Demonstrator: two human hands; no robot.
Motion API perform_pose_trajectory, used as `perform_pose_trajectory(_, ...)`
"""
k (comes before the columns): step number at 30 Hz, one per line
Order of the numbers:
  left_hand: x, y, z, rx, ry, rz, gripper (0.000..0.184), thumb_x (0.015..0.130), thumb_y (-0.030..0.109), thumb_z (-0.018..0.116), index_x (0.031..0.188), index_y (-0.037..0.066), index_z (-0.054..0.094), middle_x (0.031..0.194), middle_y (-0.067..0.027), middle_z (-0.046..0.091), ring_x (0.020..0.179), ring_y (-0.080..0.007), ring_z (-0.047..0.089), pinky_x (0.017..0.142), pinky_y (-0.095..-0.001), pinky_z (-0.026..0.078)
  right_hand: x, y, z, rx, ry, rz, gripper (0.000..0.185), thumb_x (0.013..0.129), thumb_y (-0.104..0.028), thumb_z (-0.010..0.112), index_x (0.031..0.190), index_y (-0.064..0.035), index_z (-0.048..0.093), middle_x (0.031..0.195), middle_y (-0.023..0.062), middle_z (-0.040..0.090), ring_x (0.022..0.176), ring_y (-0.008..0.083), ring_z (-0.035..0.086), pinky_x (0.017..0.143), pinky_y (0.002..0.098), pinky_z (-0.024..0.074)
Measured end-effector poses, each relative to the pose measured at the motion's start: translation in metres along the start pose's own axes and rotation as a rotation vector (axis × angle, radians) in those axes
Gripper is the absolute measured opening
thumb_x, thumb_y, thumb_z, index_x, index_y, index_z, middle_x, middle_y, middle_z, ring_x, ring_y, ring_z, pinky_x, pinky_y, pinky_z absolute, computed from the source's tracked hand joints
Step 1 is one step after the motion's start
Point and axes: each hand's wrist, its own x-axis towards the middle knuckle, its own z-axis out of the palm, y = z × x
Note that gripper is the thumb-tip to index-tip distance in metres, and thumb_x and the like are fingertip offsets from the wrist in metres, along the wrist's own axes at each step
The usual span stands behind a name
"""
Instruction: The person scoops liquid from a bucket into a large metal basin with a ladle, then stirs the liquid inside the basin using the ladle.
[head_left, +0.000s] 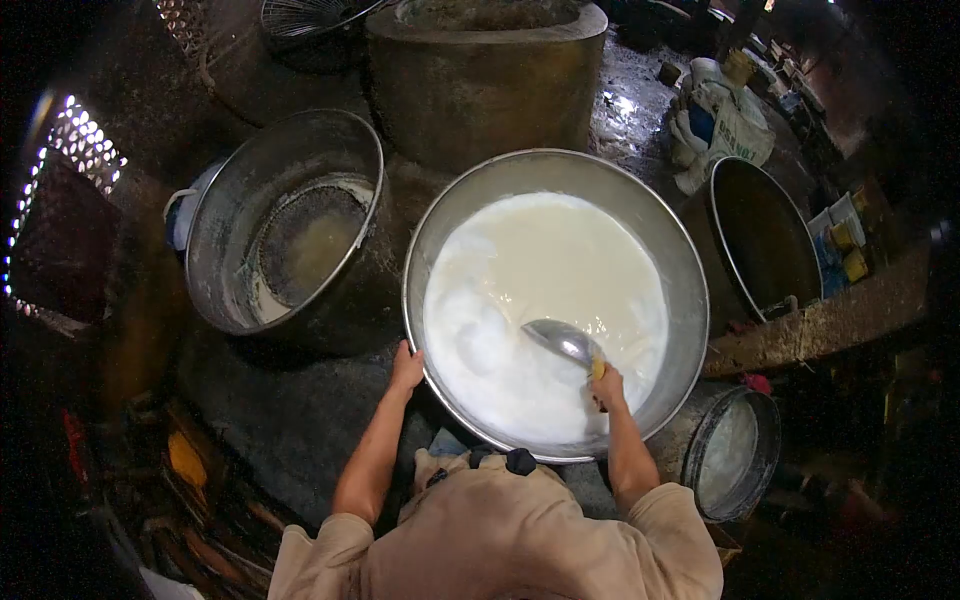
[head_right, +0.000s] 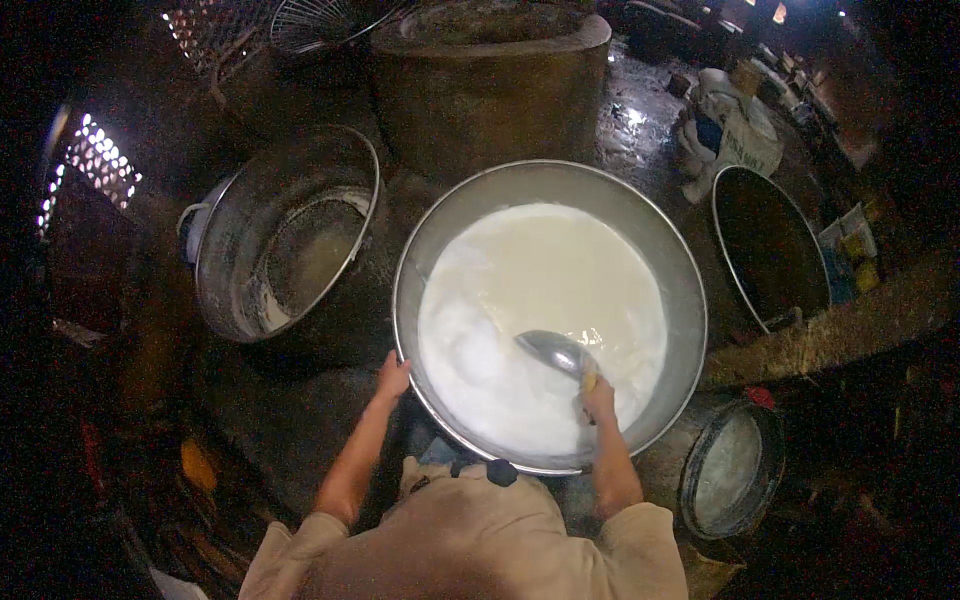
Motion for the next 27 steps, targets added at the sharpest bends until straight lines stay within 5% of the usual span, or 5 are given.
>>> perform_pose_trajectory(8, 0.032, -0.042, 0.003, -0.114, -0.172, -0.046, 0.052, 0.085, 0.013, 0.053, 0.128, -0.004, 0.032, 0.125, -0.0248, 0.045, 0.116, -0.0341, 0.045, 0.095, -0.0369, 0.036, -0.082, -0.065, 0.066, 0.019, -0.071, -0.137, 0.042, 0.066, -0.006, 0.055, 0.107, -0.0014, 0.053, 0.062, 0.012, 0.059, 0.044, 0.0198, 0.057, 0.041, 0.0317, 0.0469)
perform_pose_trajectory(9, 0.036, -0.042, 0.0, -0.101, -0.253, -0.053, 0.053, 0.084, 0.013, 0.054, 0.128, -0.004, 0.031, 0.125, -0.025, 0.045, 0.116, -0.0339, 0.045, 0.095, -0.0371, 0.036, -0.098, -0.088, 0.059, 0.142, -0.201, 0.072, 0.05, 0.065, -0.004, 0.056, 0.115, -0.002, 0.05, 0.062, 0.0109, 0.058, 0.044, 0.019, 0.056, 0.04, 0.0309, 0.0461)
perform_pose_trajectory(12, 0.048, -0.068, 0.012, -0.07, -0.205, 0.092, 0.057, 0.085, 0.013, 0.054, 0.132, -0.003, 0.026, 0.125, -0.0245, 0.045, 0.115, -0.034, 0.046, 0.096, -0.0375, 0.036, -0.101, -0.067, 0.089, 0.068, -0.142, -0.147, 0.057, 0.064, -0.001, 0.057, 0.121, -0.0035, 0.047, 0.063, 0.0092, 0.057, 0.043, 0.0174, 0.054, 0.04, 0.0309, 0.0454)
perform_pose_trajectory(18, 0.036, -0.036, -0.008, 0.038, -0.329, -0.04, 0.071, 0.086, 0.024, 0.054, 0.136, -0.006, 0.014, 0.137, -0.027, 0.028, 0.128, -0.0363, 0.03, 0.104, -0.0361, 0.024, -0.111, -0.209, -0.012, 0.076, -0.361, -0.012, 0.063, 0.063, 0.003, 0.059, 0.123, -0.0072, 0.047, 0.065, 0.0055, 0.057, 0.044, 0.0125, 0.052, 0.039, 0.0296, 0.0442)
perform_pose_trajectory(27, 0.033, -0.03, -0.017, 0.011, -0.35, 0.002, 0.07, 0.086, 0.023, 0.054, 0.135, -0.008, 0.016, 0.137, -0.0277, 0.028, 0.127, -0.0361, 0.03, 0.104, -0.0359, 0.025, 0.043, -0.283, 0.062, -0.392, 0.065, -0.504, 0.038, 0.068, -0.004, 0.055, 0.106, -0.0008, 0.053, 0.069, 0.0189, 0.062, 0.051, 0.0264, 0.061, 0.045, 0.037, 0.0506)
